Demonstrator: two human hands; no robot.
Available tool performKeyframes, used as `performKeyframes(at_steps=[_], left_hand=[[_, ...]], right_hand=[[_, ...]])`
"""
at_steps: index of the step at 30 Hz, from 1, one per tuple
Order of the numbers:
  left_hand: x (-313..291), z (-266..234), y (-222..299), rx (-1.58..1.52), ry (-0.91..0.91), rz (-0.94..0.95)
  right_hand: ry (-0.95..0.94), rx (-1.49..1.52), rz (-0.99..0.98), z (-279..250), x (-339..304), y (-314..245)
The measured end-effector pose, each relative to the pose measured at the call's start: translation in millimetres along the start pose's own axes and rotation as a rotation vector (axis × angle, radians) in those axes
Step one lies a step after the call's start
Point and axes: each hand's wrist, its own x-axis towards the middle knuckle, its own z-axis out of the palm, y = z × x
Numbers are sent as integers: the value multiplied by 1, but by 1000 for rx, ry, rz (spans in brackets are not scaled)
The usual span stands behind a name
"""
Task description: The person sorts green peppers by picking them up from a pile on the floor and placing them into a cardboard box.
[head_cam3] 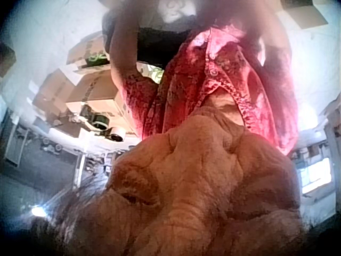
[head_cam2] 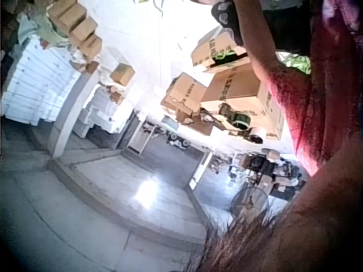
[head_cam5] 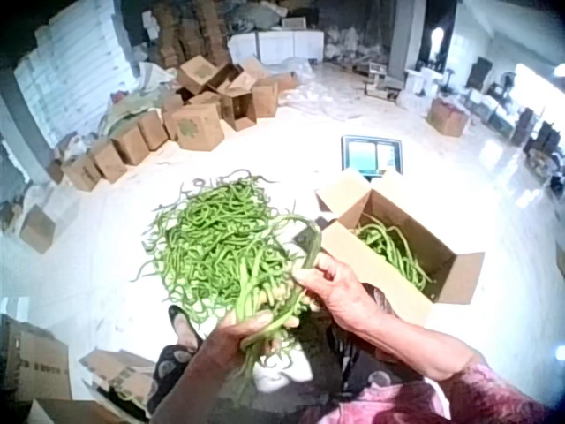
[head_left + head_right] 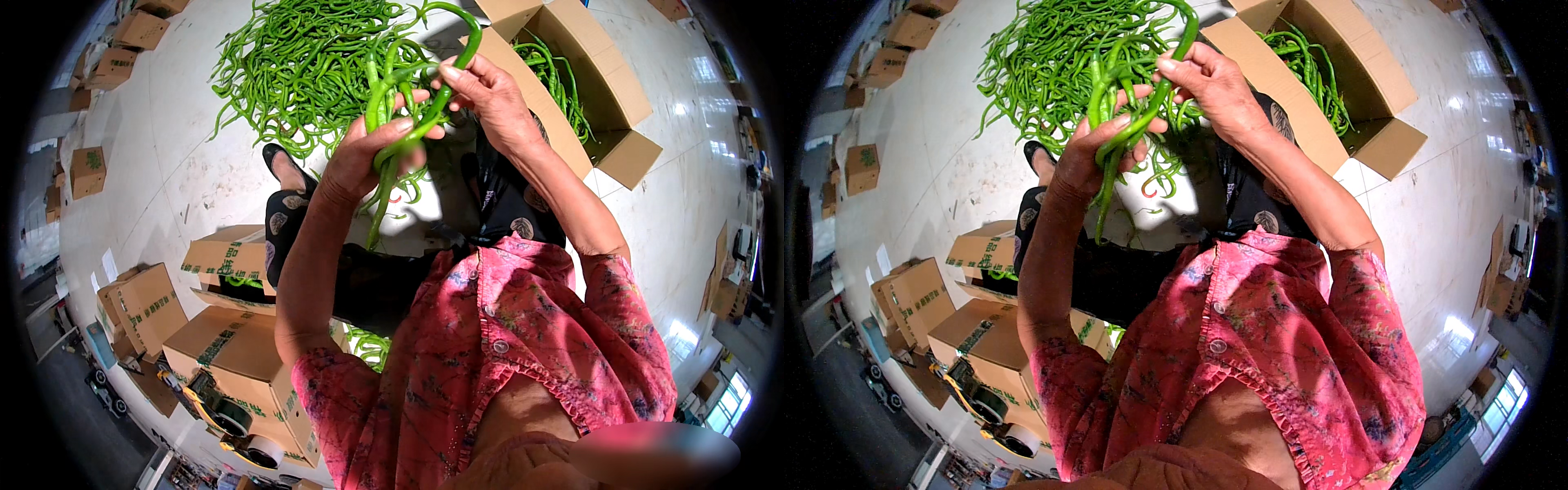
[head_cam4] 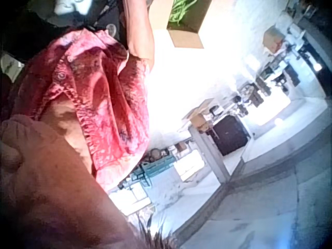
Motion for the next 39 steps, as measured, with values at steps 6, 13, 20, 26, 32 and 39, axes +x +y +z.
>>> performKeyframes(at_steps=[6,13,20,26,32,39], left_hand=[[0,-4,0,-66,168,-127],[8,-55,-43,560,214,250],[5,-42,-25,-185,100,90],[1,-27,-9,293,0,225],[-2,-38,-7,-134,31,-13],[-17,14,18,-141,224,38]], right_hand=[[25,-19,26,0,-10,-5],[94,1,-118,-2,-26,-13],[128,16,-153,-4,-35,-28],[206,-103,-398,-7,-35,-39],[219,382,-232,-18,-38,-65],[25,263,228,-7,-22,-14]])
